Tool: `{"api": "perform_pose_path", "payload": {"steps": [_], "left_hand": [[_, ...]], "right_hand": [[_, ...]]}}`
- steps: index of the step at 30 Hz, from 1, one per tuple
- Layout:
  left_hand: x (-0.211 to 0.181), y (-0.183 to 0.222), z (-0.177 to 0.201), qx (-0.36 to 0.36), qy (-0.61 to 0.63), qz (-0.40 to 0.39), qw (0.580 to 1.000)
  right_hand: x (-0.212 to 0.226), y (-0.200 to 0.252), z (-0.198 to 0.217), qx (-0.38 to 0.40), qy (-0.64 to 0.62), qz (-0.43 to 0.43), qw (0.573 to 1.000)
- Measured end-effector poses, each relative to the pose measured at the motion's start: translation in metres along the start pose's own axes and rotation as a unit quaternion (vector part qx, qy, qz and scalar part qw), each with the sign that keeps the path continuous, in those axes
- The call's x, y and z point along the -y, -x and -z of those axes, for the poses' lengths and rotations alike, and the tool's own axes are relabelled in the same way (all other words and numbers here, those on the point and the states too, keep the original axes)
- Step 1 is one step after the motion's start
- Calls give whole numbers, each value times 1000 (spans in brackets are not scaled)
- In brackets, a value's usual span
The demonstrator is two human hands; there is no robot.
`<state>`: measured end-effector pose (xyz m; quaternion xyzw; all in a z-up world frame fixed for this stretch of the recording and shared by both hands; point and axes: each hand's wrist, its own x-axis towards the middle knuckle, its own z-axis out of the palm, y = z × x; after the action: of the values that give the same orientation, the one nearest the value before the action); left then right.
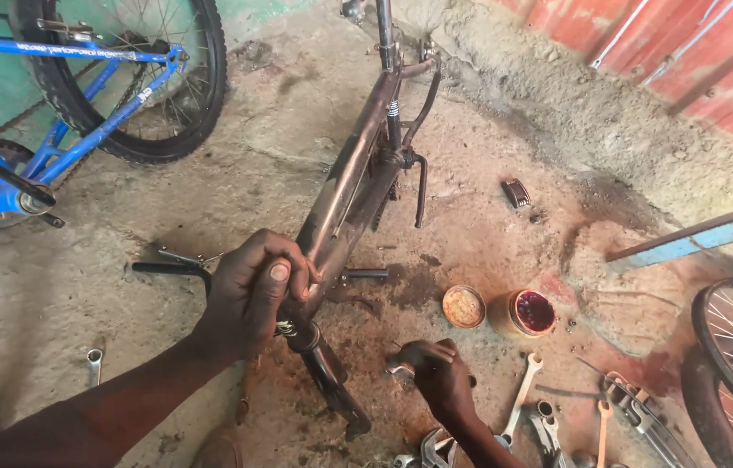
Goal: Repairing a bicycle headset by loosening components with an adjustable wrench, adjusting bearings with a pick, and tapping parts with a hammer.
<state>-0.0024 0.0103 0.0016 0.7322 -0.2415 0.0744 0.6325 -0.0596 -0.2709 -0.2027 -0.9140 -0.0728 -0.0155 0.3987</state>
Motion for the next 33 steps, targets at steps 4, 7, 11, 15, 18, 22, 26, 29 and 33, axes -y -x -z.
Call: {"api": "perform_pose_path", "payload": {"steps": [4,7,11,15,18,22,26,29,33], "left_hand": [[-4,-4,4,43,23,-11,999],[-20,-1,17,75,-27,-12,997],[-35,3,35,113,-64,49,990],[-33,8,53,87,-67,172,979],[10,30,63,-20,73,188,979],[22,42,72,-68,56,146,985],[27,46,83,-96,251,145,952],[30,47,81,-72,286,139,945],[13,45,70,-12,71,166,984]], "right_hand": [[-28,19,-9,212,-1,56,976],[-74,23,-42,257,12,84,963],[-27,-9,-2,157,-31,-40,986],[39,-31,42,-7,-264,-115,958],[91,-37,60,-85,-440,-110,887],[126,-51,68,-22,-554,-127,822],[166,-65,75,23,-512,35,858],[195,-74,81,2,-371,107,922],[228,-82,93,-45,-187,161,968]]}}
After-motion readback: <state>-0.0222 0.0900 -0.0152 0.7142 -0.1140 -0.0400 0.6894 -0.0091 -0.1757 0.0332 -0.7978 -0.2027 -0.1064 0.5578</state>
